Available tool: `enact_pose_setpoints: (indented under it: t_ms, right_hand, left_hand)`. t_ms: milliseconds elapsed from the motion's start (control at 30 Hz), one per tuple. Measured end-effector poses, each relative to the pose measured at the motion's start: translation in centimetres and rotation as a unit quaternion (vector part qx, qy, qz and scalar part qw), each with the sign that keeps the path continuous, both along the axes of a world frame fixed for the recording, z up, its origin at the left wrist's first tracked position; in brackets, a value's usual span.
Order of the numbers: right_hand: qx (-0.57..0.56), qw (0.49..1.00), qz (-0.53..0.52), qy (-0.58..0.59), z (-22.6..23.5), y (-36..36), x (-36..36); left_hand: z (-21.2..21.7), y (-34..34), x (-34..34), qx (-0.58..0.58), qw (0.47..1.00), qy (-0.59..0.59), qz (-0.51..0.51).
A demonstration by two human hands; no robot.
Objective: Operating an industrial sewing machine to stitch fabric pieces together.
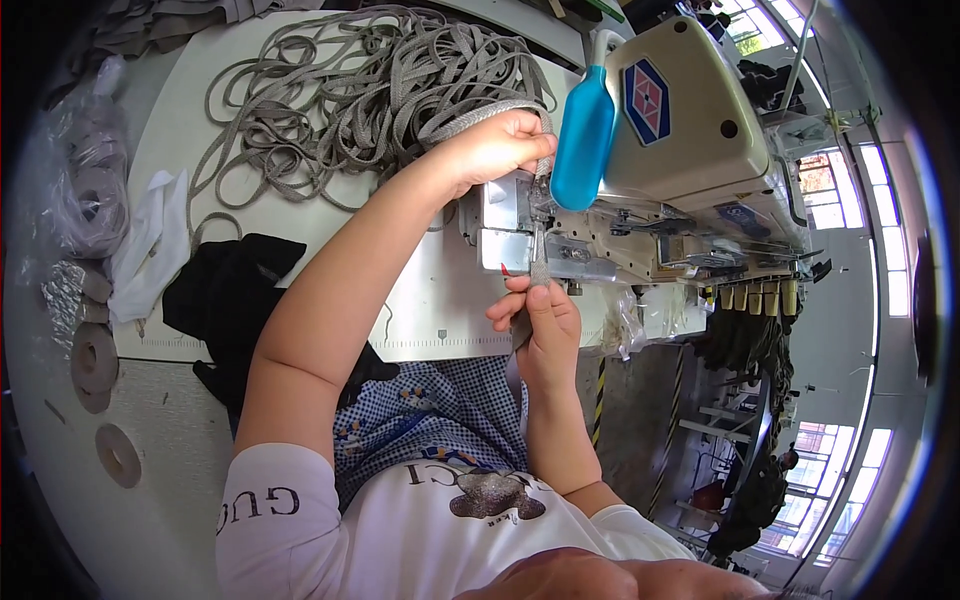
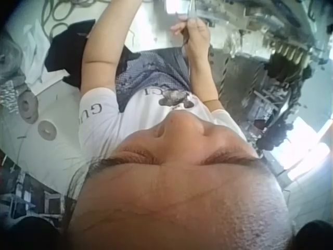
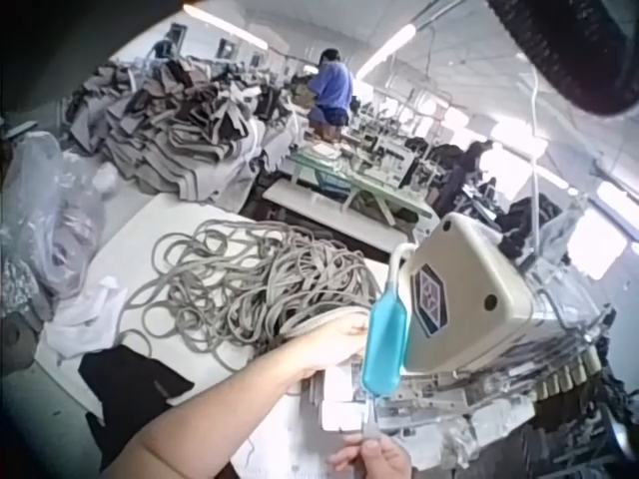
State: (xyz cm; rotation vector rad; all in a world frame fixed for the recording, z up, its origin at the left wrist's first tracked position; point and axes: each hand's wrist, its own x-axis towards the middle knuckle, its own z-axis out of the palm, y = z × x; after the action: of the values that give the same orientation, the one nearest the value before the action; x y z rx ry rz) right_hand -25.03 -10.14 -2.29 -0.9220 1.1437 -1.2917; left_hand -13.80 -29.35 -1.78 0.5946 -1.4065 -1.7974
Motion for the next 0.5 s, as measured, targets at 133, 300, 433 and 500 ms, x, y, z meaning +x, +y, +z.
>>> enact_pose_setpoints:
  t_ms: [133,300,433,500]
  right_hand:
    - [0.0,1.0,0.002,0.005,0.08,-0.01,-0.08]
    - [0.001,1.0,0.004,0.004,0.12,-0.09,-0.08]
    - [-0.001,1.0,0.004,0.01,0.11,-0.01,-0.07]
    - [-0.002,1.0,0.004,0.012,0.09,0.02,-0.03]
  left_hand:
    - [0.21,0.12,0.09,-0.007,1.0,-0.011,0.003]
    - [0.2,0.08,0.02,-0.008,1.0,-0.014,0.013]
    - [0.17,0.19,-0.06,-0.005,1.0,-0.009,0.017]
    - [0.19,0.28,-0.07,0.002,1.0,-0.009,0.023]
